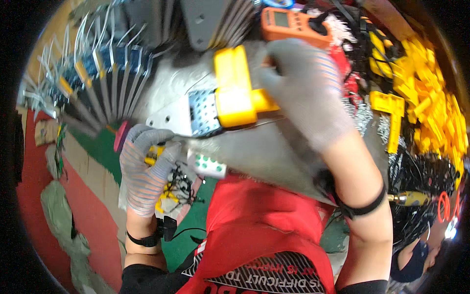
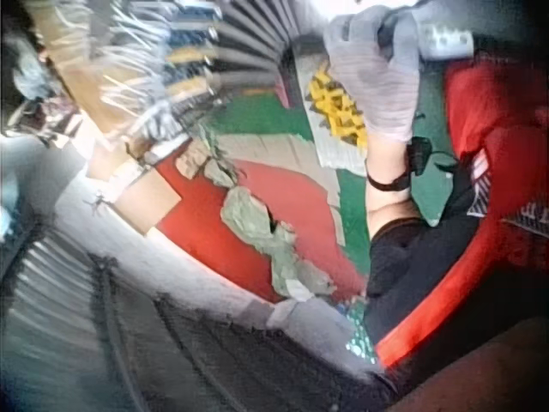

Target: Assembling plastic handles or housings onto metal plates using a pneumatic screwdriver and screws.

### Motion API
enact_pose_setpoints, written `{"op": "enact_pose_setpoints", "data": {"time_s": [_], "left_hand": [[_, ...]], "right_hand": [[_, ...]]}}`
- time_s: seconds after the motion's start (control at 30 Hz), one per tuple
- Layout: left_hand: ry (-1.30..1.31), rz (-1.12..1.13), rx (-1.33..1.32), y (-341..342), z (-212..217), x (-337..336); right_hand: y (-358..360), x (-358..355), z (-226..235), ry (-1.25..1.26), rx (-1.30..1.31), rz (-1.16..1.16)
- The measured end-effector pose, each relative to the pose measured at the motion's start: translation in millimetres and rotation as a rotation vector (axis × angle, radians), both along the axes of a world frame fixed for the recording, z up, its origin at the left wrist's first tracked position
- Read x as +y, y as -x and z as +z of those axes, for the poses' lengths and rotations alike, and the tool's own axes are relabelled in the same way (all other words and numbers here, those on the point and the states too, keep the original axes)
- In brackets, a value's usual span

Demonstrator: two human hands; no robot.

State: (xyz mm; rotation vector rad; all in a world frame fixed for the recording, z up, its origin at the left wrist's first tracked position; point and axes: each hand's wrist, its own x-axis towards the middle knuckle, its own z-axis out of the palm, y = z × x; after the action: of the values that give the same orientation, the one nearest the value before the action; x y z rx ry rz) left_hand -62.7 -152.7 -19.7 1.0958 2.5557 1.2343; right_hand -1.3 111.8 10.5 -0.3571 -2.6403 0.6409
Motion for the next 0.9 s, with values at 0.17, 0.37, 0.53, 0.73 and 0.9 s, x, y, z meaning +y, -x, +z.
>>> {"op": "enact_pose_setpoints", "data": {"time_s": [0.17,0.37,0.53,0.73,0.9], "left_hand": [[0.085,-0.071,0.227,10.0,1.6,39.1],[-0.056,-0.324,0.387,8.7,16.1,94.9],[0.404,-0.357,0.473,-32.8,13.9,161.8],[0.046,-0.528,0.136,-60.6,60.2,25.7],[0.127,-0.209,-0.826,-18.4,28.7,-96.1]], "right_hand": [[11.2,22.1,7.8,0.248,-0.372,0.164],[16.4,97.1,89.5,-0.596,-0.127,0.002],[22.8,133.2,90.6,-0.464,-0.193,0.052],[-23.4,30.0,151.2,0.335,-0.481,0.214],[61.5,18.9,94.6,-0.225,0.182,0.240]]}}
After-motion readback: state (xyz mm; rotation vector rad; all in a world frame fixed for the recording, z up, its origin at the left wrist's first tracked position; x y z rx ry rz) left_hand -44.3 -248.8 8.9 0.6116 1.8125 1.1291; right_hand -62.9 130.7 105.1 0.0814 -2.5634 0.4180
